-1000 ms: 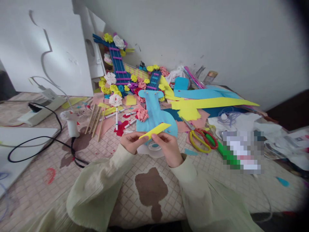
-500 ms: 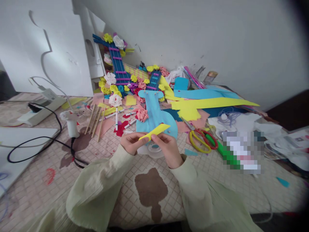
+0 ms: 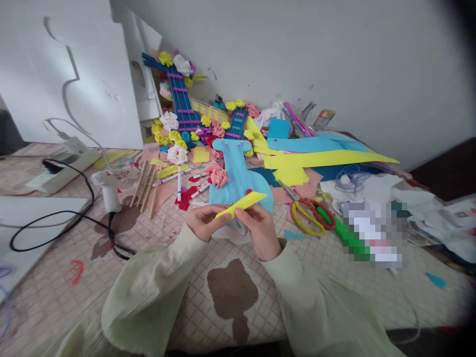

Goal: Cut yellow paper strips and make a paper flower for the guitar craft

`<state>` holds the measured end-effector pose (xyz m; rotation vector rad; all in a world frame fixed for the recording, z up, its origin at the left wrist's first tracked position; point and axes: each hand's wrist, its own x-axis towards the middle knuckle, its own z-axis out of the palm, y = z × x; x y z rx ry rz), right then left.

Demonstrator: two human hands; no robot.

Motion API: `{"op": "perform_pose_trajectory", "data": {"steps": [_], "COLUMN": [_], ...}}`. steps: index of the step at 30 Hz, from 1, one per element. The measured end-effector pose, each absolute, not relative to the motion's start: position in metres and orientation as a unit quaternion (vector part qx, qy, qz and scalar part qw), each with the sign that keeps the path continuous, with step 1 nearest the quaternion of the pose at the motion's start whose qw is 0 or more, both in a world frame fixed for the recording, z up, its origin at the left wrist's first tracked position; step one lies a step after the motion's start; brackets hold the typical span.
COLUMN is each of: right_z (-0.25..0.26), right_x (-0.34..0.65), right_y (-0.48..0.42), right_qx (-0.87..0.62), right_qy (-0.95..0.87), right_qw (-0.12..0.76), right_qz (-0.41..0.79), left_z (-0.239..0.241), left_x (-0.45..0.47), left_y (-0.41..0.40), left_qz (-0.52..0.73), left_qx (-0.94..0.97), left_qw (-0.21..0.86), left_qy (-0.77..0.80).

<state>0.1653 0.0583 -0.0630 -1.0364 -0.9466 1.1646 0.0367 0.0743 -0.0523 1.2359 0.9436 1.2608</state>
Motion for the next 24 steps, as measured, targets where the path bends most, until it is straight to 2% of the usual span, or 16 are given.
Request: {"op": "perform_pose_trajectory", "data": {"steps": [7, 14, 24], "right_z": [-0.0641, -0.0639, -0.0649], "right_x": [0.1719, 0.1729, 0.1738], "right_y": [0.0599, 0.0581, 0.0591], "right_qx": [-0.48, -0.483, -0.482], "right_qy": [-0.426, -0.483, -0.494], "right_qw": [0.584, 0.54, 0.53], "right_qz": [0.497, 0.491, 0.493], "left_z": [-0.0577, -0.0505, -0.0491], "left_x": [0.0323, 0.0293, 0.0342], "left_y": [0.0796, 0.0819, 0.0793], "left_qz": [0.462, 0.455, 0.472], "left_qx": [0.586, 0.593, 0.476], "left_qw": [0.474, 0.516, 0.616], "left_qy": [0.468, 0.418, 0.413]}}
